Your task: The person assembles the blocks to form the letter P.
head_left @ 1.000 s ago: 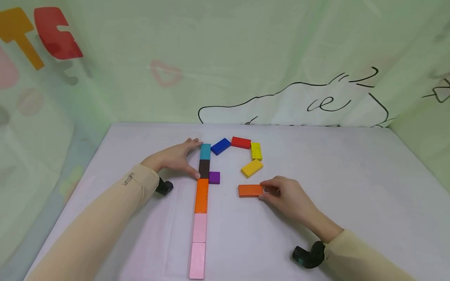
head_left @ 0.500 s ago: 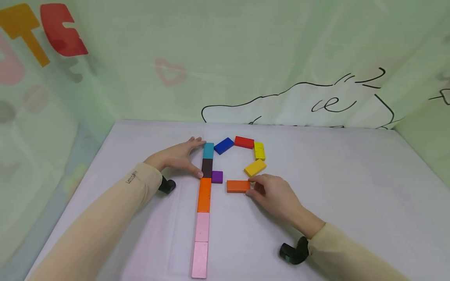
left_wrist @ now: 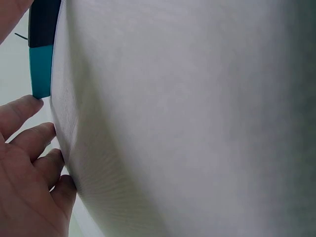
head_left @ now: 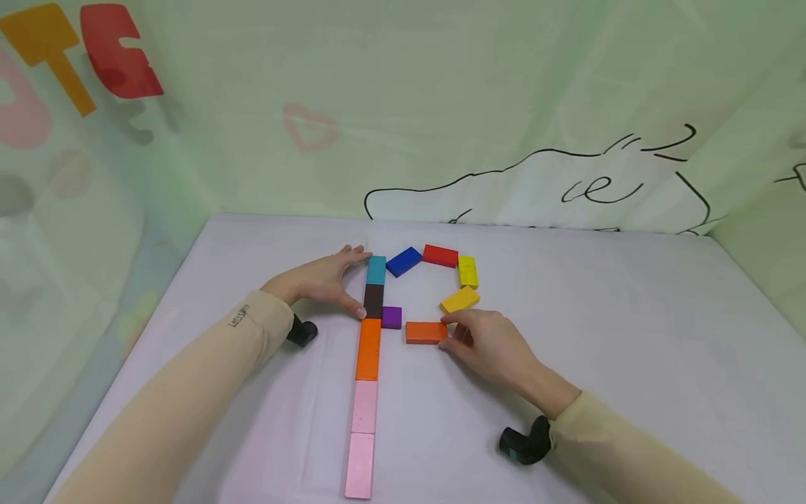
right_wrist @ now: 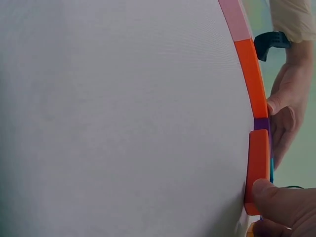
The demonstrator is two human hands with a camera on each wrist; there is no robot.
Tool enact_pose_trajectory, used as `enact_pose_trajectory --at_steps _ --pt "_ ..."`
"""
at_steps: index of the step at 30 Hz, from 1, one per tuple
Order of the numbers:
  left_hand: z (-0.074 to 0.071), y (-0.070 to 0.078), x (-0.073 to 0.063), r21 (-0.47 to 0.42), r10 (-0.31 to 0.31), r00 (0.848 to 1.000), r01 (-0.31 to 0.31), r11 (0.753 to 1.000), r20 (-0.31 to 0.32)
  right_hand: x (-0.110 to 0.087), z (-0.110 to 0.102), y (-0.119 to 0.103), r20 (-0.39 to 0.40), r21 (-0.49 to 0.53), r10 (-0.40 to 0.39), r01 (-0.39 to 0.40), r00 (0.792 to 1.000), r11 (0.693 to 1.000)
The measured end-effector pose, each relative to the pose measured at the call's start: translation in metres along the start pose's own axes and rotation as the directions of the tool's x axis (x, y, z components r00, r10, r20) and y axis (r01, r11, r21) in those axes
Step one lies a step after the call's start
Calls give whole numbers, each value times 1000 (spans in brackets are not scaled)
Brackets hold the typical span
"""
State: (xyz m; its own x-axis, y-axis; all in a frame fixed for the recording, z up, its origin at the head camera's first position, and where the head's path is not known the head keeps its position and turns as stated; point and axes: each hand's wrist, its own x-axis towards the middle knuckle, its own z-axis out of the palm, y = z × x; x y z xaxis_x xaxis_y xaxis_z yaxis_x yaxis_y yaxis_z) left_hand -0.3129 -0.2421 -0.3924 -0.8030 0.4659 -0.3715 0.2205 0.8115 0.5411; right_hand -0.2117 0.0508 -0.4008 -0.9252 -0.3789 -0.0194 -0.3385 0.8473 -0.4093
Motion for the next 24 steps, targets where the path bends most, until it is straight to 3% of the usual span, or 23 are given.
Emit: enact_pose_trajectory --at_steps 10,24 --pt "0 -1 2 0 -11 1000 11 1000 1 17 -6 3 22 -85 -64 65 998 994" --pt "-1 -1 1 -4 -9 1000 9 1000 1 26 -7 2 19 -117 -104 105 994 988"
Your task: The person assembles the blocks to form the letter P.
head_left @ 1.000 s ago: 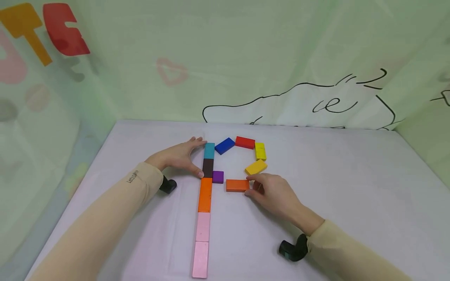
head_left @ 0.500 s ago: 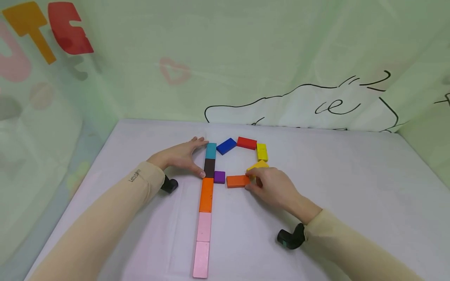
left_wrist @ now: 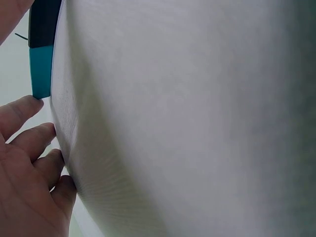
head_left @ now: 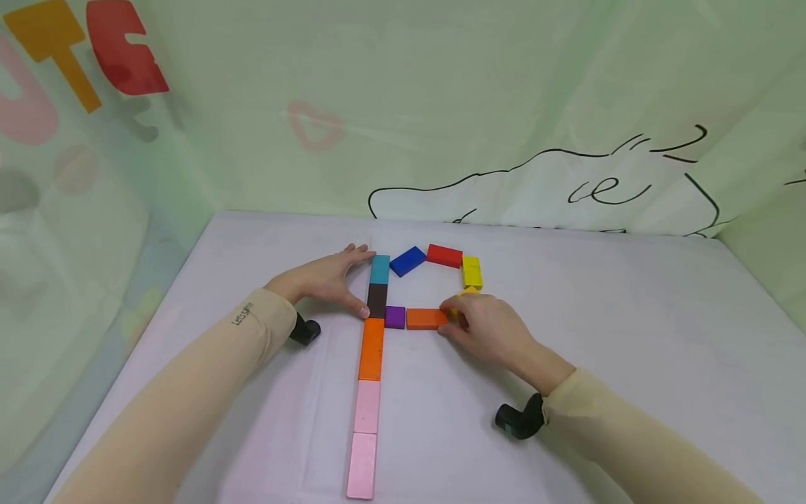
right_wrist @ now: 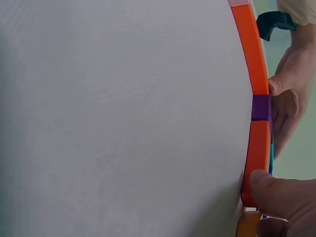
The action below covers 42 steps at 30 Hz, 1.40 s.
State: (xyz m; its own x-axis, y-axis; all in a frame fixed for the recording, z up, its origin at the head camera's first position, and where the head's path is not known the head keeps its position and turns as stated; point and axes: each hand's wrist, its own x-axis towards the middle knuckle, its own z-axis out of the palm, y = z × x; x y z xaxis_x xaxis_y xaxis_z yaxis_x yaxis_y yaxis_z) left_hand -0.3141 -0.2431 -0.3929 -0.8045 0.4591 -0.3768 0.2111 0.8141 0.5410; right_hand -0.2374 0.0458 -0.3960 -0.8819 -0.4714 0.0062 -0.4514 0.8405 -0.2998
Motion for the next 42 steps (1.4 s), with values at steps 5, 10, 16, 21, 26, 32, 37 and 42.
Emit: enact_pose_trajectory --at_steps 5,10,16,21,26,32,37,42 --pt "0 2 0 -6 3 1000 -3 1000 -1 2 -1 1 1 -18 -20 20 1000 1000" --pt "0 2 0 -3 -1 1000 1 1000 0 3 -1 0 5 -14 -25 25 1000 1000" --pt "0 2 0 0 2 1000 -2 1000 3 3 0 -1 5 -11 -33 33 999 999" --pt "-1 2 -1 -6 2 1000 -2 1000 6 3 0 -1 9 -6 -29 29 1000 1000" --pt "-1 2 0 -5 2 1000 -2 1000 5 3 0 0 12 0 -33 33 999 999" --pt "0 1 0 -1 7 1000 -7 1000 5 4 0 1 6 10 -38 38 999 999" --pt "0 1 -1 -3 9 1000 -9 1000 3 5 0 1 5 22 -37 37 999 999" --pt "-1 2 -1 -4 3 1000 -3 1000 3 5 -3 3 22 48 -18 17 1000 999"
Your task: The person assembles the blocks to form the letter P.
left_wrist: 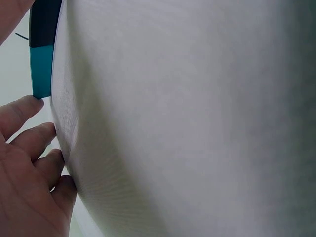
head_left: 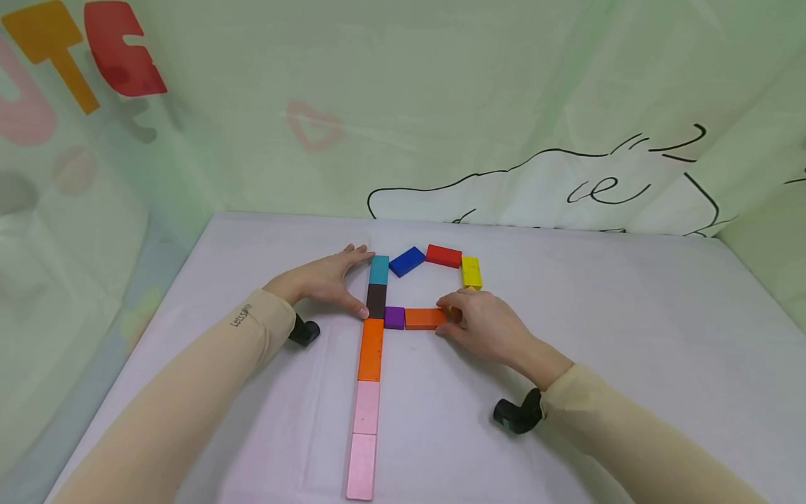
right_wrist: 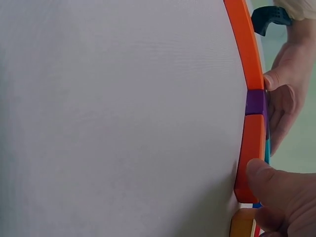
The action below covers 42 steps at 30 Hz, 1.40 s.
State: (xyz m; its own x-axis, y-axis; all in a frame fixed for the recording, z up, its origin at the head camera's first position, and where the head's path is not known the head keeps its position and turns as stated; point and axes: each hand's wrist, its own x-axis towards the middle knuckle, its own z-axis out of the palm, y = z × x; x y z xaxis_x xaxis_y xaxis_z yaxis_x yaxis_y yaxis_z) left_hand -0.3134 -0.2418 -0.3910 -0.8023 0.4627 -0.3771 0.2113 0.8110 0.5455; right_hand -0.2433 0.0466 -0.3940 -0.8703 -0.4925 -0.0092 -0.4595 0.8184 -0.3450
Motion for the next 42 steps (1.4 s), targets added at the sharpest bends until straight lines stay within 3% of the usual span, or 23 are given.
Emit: enact_pose_trajectory --at_steps 5,8,12,16,30,42 --pt "1 0 2 -5 -6 1000 6 1000 2 -4 -7 5 8 45 64 -64 998 997" --pt "0 1 2 -1 -6 1000 6 1000 3 -9 -10 8 -27 53 140 -139 990 989" --pt "-1 2 1 10 3 1000 -4 1000 1 -20 -7 8 -128 46 298 -294 946 955" --pt "-1 1 1 9 11 1000 -11 1000 -3 -25 4 9 -162 62 402 -398 901 915" --pt "0 -1 -2 0 14 1000 -14 1000 -8 -13 12 6 -117 33 463 -462 879 886" --pt "0 0 -1 -2 15 1000 -15 1000 0 -14 12 4 -120 12 469 -471 875 882"
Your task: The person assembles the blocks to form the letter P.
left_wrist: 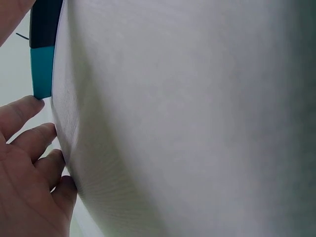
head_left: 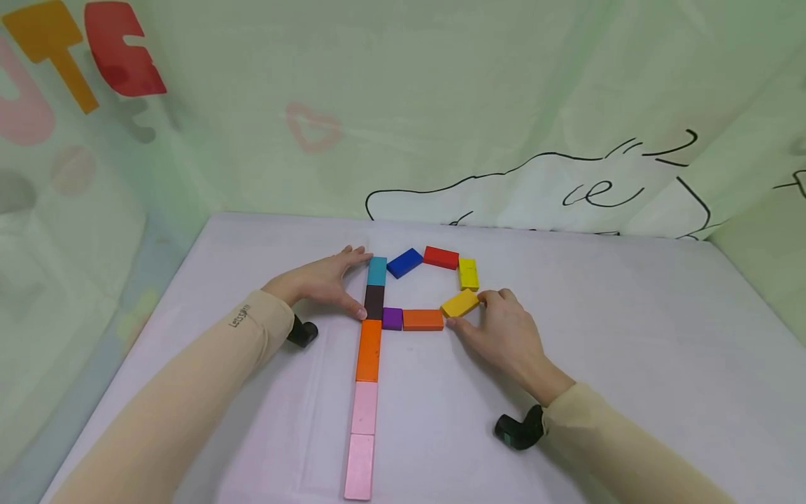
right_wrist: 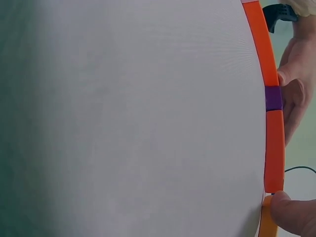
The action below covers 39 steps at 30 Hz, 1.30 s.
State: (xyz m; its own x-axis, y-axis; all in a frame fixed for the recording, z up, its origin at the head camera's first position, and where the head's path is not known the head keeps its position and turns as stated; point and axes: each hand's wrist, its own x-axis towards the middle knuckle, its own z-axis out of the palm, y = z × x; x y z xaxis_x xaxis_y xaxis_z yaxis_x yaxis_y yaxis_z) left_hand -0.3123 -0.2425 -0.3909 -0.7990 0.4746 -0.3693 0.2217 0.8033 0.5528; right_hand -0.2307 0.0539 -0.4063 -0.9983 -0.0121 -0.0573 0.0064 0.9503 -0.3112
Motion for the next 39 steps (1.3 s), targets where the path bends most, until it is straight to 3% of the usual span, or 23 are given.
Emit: enact_pose_trajectory --at_steps 17,39 --pt "0 -1 0 2 -6 1000 6 1000 0 -3 -2 4 -11 5 -86 86 996 996" --pt "0 1 -2 -2 -2 1000 2 1000 3 -2 -2 5 -4 -1 -100 100 995 995"
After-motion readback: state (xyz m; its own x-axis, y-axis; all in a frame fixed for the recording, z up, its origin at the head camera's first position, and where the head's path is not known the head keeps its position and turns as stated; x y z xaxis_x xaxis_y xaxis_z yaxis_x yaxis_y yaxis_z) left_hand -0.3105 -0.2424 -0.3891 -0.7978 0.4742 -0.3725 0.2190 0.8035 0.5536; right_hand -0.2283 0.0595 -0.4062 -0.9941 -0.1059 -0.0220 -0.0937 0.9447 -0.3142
